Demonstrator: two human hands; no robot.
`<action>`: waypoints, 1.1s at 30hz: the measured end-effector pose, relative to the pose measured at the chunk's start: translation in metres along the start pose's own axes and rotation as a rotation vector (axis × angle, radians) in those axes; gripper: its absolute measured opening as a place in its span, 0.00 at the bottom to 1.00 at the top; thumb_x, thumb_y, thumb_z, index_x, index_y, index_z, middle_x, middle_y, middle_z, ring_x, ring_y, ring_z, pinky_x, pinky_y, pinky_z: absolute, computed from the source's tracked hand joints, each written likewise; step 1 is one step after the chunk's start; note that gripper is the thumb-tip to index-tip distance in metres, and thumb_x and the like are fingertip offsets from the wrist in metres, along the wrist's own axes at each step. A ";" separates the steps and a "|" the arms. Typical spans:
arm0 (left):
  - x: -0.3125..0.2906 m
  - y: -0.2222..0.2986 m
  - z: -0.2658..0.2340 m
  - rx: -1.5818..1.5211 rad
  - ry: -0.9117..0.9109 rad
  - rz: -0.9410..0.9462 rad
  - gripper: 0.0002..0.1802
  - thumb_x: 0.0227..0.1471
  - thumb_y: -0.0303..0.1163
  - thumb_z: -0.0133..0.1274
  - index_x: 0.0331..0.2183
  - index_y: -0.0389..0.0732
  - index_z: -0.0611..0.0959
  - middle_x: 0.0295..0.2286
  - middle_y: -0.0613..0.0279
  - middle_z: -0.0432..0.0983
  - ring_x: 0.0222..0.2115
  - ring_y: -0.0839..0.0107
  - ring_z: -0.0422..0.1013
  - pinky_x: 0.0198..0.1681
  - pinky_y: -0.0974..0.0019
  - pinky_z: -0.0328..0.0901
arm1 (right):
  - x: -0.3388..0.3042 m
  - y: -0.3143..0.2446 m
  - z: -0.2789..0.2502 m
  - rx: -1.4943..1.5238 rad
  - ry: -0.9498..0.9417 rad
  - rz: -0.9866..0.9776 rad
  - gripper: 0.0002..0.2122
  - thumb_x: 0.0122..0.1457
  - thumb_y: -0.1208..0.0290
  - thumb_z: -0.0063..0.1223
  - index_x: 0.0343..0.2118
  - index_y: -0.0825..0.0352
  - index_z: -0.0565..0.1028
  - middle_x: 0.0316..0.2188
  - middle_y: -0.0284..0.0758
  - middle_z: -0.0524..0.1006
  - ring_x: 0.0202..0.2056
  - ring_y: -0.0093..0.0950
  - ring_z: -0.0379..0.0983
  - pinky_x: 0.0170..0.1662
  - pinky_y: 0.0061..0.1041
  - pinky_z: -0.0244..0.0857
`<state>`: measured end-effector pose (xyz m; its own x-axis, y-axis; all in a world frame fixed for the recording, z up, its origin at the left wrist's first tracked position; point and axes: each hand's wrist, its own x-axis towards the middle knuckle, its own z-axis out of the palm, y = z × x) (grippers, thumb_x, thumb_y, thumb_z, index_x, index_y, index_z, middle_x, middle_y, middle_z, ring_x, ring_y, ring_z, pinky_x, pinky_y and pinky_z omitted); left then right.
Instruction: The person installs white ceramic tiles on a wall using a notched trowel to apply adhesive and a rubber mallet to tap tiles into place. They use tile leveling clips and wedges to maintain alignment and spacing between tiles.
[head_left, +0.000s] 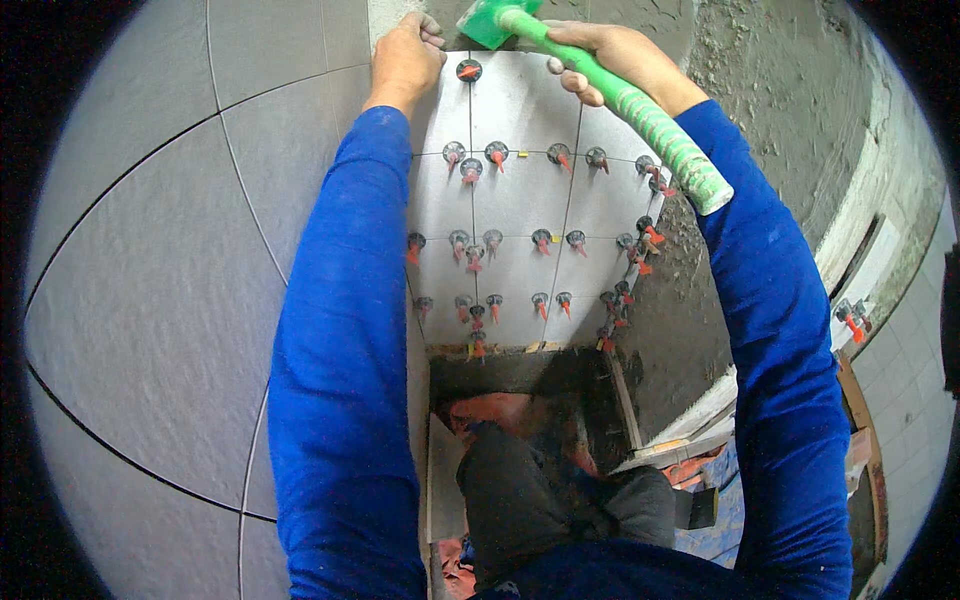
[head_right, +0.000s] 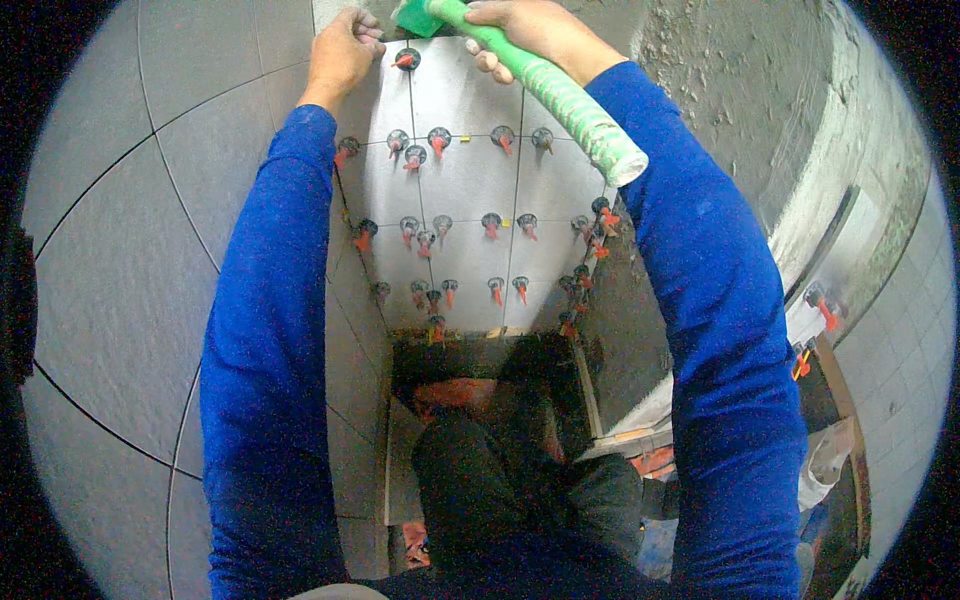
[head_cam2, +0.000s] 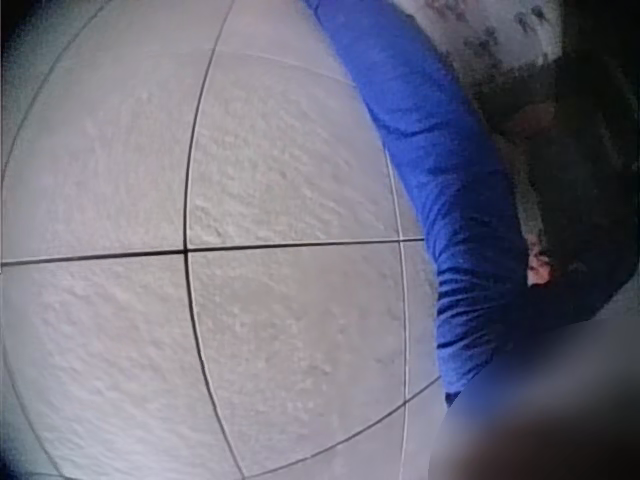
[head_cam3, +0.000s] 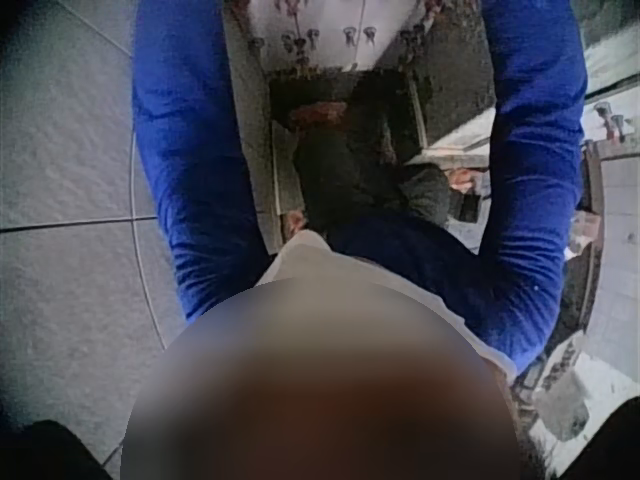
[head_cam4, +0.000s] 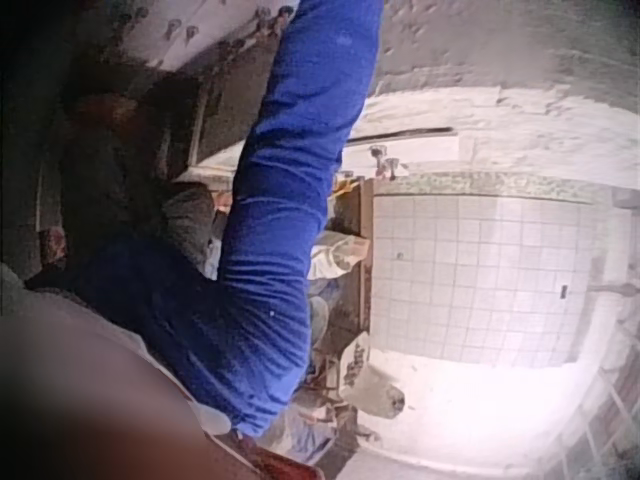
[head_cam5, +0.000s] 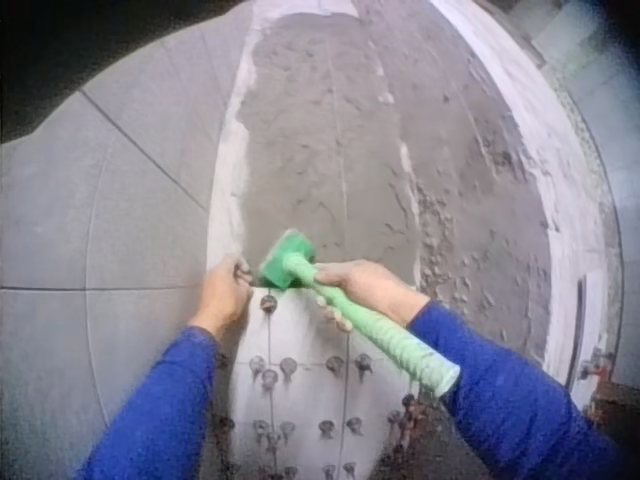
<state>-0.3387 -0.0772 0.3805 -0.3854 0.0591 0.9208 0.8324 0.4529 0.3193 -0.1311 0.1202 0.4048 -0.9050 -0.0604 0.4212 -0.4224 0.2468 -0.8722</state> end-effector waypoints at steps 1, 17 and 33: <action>-0.001 0.000 0.000 -0.032 0.043 0.024 0.14 0.47 0.24 0.60 0.40 0.41 0.82 0.34 0.57 0.84 0.39 0.58 0.79 0.46 0.57 0.72 | 0.001 -0.002 -0.003 0.023 0.016 -0.026 0.21 0.71 0.63 0.48 0.62 0.68 0.66 0.30 0.31 0.73 0.20 0.16 0.68 0.15 0.14 0.64; -0.005 0.003 -0.008 0.048 0.068 0.147 0.10 0.50 0.24 0.58 0.37 0.39 0.81 0.33 0.50 0.83 0.37 0.56 0.80 0.43 0.53 0.71 | -0.093 0.009 0.045 -0.152 0.250 -0.238 0.15 0.67 0.63 0.53 0.50 0.70 0.73 0.23 0.30 0.72 0.13 0.19 0.66 0.15 0.19 0.61; -0.006 -0.002 -0.017 0.446 -0.104 0.228 0.15 0.49 0.39 0.67 0.37 0.41 0.87 0.38 0.53 0.84 0.42 0.53 0.79 0.47 0.54 0.71 | -0.422 0.201 0.072 -0.232 0.099 0.680 0.30 0.60 0.70 0.63 0.65 0.68 0.67 0.25 0.35 0.77 0.22 0.23 0.72 0.28 0.26 0.69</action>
<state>-0.3314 -0.0936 0.3781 -0.2707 0.2787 0.9214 0.6579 0.7523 -0.0343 0.1623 0.1254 0.0333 -0.9500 0.2645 -0.1660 0.2644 0.3983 -0.8783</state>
